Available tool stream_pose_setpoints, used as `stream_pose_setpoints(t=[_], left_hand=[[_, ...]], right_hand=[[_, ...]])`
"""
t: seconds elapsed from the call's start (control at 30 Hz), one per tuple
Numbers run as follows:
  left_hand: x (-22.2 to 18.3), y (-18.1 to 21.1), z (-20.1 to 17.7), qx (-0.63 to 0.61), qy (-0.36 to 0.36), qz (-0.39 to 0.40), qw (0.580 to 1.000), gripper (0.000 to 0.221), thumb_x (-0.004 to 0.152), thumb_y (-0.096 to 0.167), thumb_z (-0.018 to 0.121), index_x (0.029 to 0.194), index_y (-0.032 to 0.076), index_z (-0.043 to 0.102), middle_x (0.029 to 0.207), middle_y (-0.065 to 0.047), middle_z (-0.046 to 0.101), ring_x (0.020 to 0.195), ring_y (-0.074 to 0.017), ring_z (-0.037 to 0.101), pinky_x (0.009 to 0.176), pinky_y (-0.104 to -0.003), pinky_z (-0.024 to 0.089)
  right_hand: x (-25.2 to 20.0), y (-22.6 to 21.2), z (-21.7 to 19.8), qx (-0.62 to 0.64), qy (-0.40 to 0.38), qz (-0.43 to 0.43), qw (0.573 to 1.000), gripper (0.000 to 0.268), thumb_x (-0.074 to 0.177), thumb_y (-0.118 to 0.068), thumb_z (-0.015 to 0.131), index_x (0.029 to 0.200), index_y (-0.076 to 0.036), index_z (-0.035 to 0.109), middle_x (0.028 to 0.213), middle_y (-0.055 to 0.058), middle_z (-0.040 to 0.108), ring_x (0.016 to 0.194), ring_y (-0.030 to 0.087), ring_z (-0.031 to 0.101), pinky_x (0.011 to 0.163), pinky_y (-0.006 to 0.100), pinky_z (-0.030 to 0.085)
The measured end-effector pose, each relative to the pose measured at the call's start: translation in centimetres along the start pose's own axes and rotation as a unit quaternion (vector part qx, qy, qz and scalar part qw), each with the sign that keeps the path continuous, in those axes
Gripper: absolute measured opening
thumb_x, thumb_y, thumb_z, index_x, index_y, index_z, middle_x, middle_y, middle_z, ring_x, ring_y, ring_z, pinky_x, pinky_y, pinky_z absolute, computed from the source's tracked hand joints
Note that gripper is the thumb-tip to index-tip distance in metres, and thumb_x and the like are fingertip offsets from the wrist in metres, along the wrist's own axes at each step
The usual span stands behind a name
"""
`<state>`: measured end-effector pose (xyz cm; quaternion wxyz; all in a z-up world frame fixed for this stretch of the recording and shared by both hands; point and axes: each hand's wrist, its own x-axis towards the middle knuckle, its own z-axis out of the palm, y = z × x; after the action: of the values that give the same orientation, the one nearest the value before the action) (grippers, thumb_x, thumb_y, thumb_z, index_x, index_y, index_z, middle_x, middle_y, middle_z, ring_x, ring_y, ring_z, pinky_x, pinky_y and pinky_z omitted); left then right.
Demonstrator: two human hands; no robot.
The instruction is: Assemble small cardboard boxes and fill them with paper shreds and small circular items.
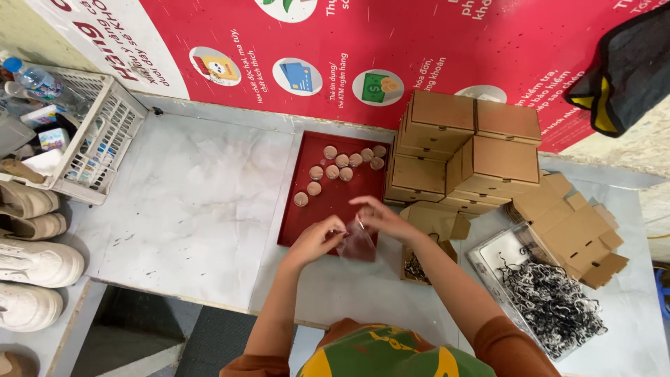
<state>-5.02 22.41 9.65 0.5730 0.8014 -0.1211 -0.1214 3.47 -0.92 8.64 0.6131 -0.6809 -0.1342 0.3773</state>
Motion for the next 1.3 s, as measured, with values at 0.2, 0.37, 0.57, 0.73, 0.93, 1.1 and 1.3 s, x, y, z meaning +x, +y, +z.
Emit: stream_pose_setpoints(t=[0.2, 0.37, 0.57, 0.73, 0.93, 1.1, 1.3], left_hand=[[0.3, -2.6, -1.0, 0.103, 0.077, -0.036, 0.991, 0.015, 0.093, 0.016, 0.072, 0.095, 0.007, 0.061, 0.084, -0.006, 0.074, 0.079, -0.0218, 0.074, 0.067, -0.035, 0.052], [-0.5, -0.2, -1.4, 0.138, 0.142, -0.021, 0.980, 0.012, 0.088, 0.018, 0.076, 0.093, 0.009, 0.068, 0.089, -0.004, 0.077, 0.079, -0.0244, 0.073, 0.069, -0.035, 0.054], [-1.5, 0.8, -1.7, 0.169, 0.206, -0.015, 0.964, 0.013, 0.082, 0.018, 0.080, 0.090, 0.011, 0.074, 0.104, 0.000, 0.078, 0.082, -0.0246, 0.072, 0.069, -0.035, 0.054], [-1.1, 1.2, -1.1, 0.169, 0.224, 0.041, 0.959, 0.013, 0.081, 0.019, 0.081, 0.089, 0.012, 0.075, 0.113, 0.002, 0.077, 0.084, -0.0232, 0.073, 0.069, -0.034, 0.055], [-0.1, 3.9, 0.4, 0.179, 0.162, 0.021, 0.970, 0.012, 0.080, 0.021, 0.082, 0.089, 0.016, 0.077, 0.118, 0.004, 0.076, 0.070, -0.0232, 0.071, 0.066, -0.034, 0.055], [1.3, 4.4, 2.8, 0.213, 0.134, 0.153, 0.956, 0.011, 0.076, 0.018, 0.083, 0.086, 0.017, 0.078, 0.107, 0.000, 0.075, 0.084, -0.0256, 0.072, 0.071, -0.036, 0.056], [1.6, 7.7, 4.4, 0.196, 0.066, 0.079, 0.975, 0.011, 0.077, 0.021, 0.083, 0.088, 0.019, 0.080, 0.104, 0.001, 0.075, 0.080, -0.0253, 0.071, 0.071, -0.037, 0.056]], right_hand=[[13.8, 11.3, -3.0, -0.262, 0.271, -0.036, 0.926, 0.069, 0.084, -0.028, 0.080, 0.142, -0.008, 0.048, 0.123, 0.015, 0.060, 0.100, 0.025, 0.069, 0.088, 0.037, 0.058], [17.7, 10.5, -2.4, -0.402, 0.332, -0.107, 0.847, 0.074, 0.080, -0.031, 0.087, 0.138, -0.003, 0.050, 0.139, 0.028, 0.045, 0.120, 0.045, 0.055, 0.090, 0.051, 0.053], [16.0, 7.4, -1.0, -0.399, 0.323, -0.073, 0.855, 0.051, 0.082, -0.029, 0.084, 0.122, -0.008, 0.061, 0.131, 0.016, 0.059, 0.113, 0.037, 0.063, 0.088, 0.047, 0.056], [11.8, 6.3, -1.8, -0.177, 0.230, -0.209, 0.934, 0.045, 0.085, -0.019, 0.083, 0.125, -0.009, 0.064, 0.108, 0.009, 0.075, 0.100, 0.021, 0.073, 0.087, 0.034, 0.058], [0.8, -3.5, -2.1, -0.069, 0.048, -0.209, 0.974, 0.054, 0.089, -0.009, 0.075, 0.140, -0.014, 0.059, 0.111, 0.005, 0.072, 0.102, 0.014, 0.069, 0.091, 0.030, 0.055], [-5.1, -10.1, -1.7, -0.421, 0.010, -0.170, 0.891, 0.039, 0.086, -0.017, 0.076, 0.124, -0.016, 0.066, 0.112, 0.000, 0.075, 0.099, 0.020, 0.072, 0.084, 0.038, 0.056], [-8.2, -11.2, -2.6, -0.514, 0.011, -0.170, 0.841, 0.032, 0.084, -0.018, 0.073, 0.115, -0.022, 0.077, 0.108, -0.004, 0.074, 0.100, 0.024, 0.070, 0.081, 0.040, 0.057]])
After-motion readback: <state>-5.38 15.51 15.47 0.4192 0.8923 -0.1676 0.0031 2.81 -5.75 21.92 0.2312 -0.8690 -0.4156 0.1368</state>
